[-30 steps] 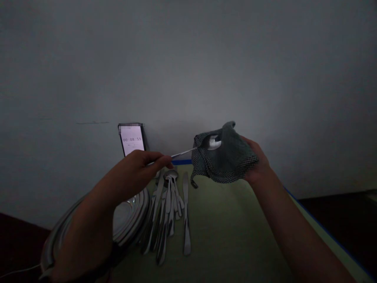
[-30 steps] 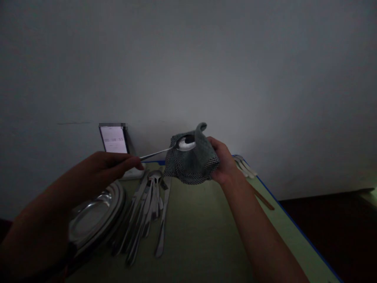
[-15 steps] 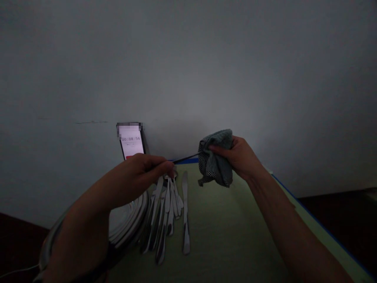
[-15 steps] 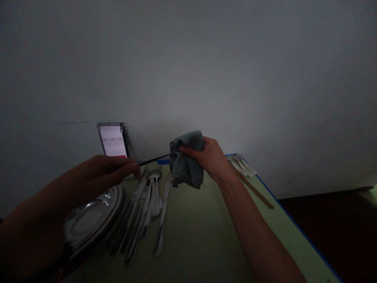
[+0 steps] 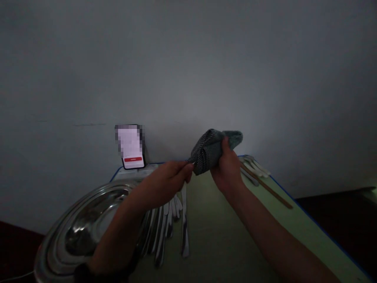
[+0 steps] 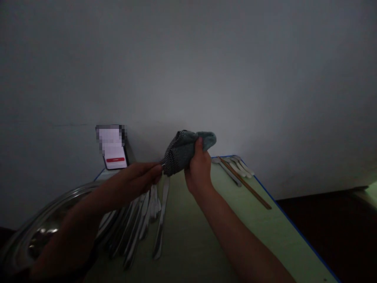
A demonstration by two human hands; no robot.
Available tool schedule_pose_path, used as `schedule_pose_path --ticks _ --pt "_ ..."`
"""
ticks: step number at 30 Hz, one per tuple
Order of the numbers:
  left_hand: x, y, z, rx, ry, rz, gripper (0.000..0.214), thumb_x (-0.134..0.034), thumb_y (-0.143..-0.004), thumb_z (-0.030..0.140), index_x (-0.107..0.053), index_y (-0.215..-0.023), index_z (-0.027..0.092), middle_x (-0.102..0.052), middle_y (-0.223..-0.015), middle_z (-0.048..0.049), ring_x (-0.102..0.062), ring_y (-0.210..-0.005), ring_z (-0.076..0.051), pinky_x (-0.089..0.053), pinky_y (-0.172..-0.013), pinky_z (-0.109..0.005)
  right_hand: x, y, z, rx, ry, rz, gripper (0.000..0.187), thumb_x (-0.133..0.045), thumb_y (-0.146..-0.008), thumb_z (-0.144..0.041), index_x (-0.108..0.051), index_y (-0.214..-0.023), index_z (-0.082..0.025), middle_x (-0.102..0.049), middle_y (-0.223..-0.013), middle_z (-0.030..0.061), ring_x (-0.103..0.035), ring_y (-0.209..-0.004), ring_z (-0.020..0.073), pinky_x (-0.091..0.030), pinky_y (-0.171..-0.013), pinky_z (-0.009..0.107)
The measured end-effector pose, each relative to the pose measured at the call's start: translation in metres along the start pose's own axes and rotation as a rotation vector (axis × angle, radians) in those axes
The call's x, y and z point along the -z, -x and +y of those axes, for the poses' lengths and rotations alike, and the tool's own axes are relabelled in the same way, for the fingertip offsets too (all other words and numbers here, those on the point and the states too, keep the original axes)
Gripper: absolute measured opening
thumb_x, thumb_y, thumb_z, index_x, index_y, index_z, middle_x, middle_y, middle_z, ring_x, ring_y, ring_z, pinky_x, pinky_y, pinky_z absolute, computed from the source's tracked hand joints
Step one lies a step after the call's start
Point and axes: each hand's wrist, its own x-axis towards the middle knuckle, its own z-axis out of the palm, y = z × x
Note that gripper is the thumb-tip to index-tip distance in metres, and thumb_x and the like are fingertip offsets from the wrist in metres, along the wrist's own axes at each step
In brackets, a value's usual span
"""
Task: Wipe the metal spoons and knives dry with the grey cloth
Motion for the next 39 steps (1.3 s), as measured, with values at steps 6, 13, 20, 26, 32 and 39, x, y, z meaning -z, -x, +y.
schedule_pose_path --ticks 6,13,20,26,32,39 --pt "-0.010 -0.011 0.000 -0.027 -0.045 0.029 0.033 -0.030 -0.087 0.035 -0.048 -0.065 0.018 -0.044 -0.054 0.0032 -0.041 -0.048 -0.011 -0.032 -0.045 -0.021 -0.006 0.006 0.006 -0.226 -0.162 -0.038 0.024 -0.054 -0.078 -0.042 -0.058 -0.087 -0.020 -0.065 -0.105 0.0063 -0.062 -0.092 0.0167 -0.053 -0.075 0.031" --pt "-0.001 -0.005 -0.004 0.022 -0.029 -0.035 0.040 -0.029 -0.088 0.043 -0.049 -0.065 0.018 -0.041 -0.053 0.0042 -0.040 -0.047 -0.010 -0.031 -0.043 -0.020 0.001 -0.006 0.008 -0.082 -0.073 -0.038 0.024 -0.061 -0.073 -0.040 -0.058 -0.083 -0.019 -0.068 -0.090 0.0040 -0.064 -0.080 0.0154 -0.052 -0.074 0.031" --pt "0.028 0.018 -0.018 0.033 0.097 -0.021 0.036 -0.037 -0.088 0.045 -0.059 -0.092 0.017 -0.041 -0.058 0.0037 -0.039 -0.051 -0.009 -0.032 -0.043 -0.018 0.018 -0.029 -0.024 0.331 0.254 -0.057 0.027 -0.063 -0.070 -0.043 -0.060 -0.081 -0.019 -0.066 -0.077 0.0013 -0.062 -0.079 0.0167 -0.050 -0.070 0.030" --pt "0.037 0.035 -0.004 -0.099 0.119 -0.259 0.030 -0.037 -0.090 0.034 -0.056 -0.108 0.020 -0.055 -0.065 0.0011 -0.049 -0.057 -0.011 -0.043 -0.053 -0.019 0.020 -0.031 -0.031 0.318 0.179 -0.013 0.022 -0.058 -0.071 -0.043 -0.058 -0.077 -0.022 -0.066 -0.080 0.0005 -0.062 -0.081 0.0167 -0.049 -0.067 0.029" --pt "0.023 0.026 0.008 -0.219 -0.042 -0.246 0.030 -0.037 -0.092 0.032 -0.061 -0.079 0.020 -0.066 -0.069 0.0019 -0.058 -0.061 -0.009 -0.043 -0.057 -0.017 0.012 -0.024 -0.013 0.036 -0.104 0.074 0.016 -0.062 -0.068 -0.036 -0.054 -0.067 -0.021 -0.062 -0.073 -0.0011 -0.059 -0.076 0.0137 -0.048 -0.071 0.027" --pt "0.016 0.009 -0.001 -0.159 -0.166 -0.148 0.032 -0.037 -0.091 0.032 -0.062 -0.077 0.017 -0.067 -0.066 0.0014 -0.061 -0.060 -0.010 -0.042 -0.058 -0.018 0.001 -0.007 -0.012 -0.120 -0.281 0.011 0.012 -0.063 -0.065 -0.019 -0.052 -0.064 -0.022 -0.053 -0.063 -0.0060 -0.048 -0.058 0.0085 -0.041 -0.055 0.019"
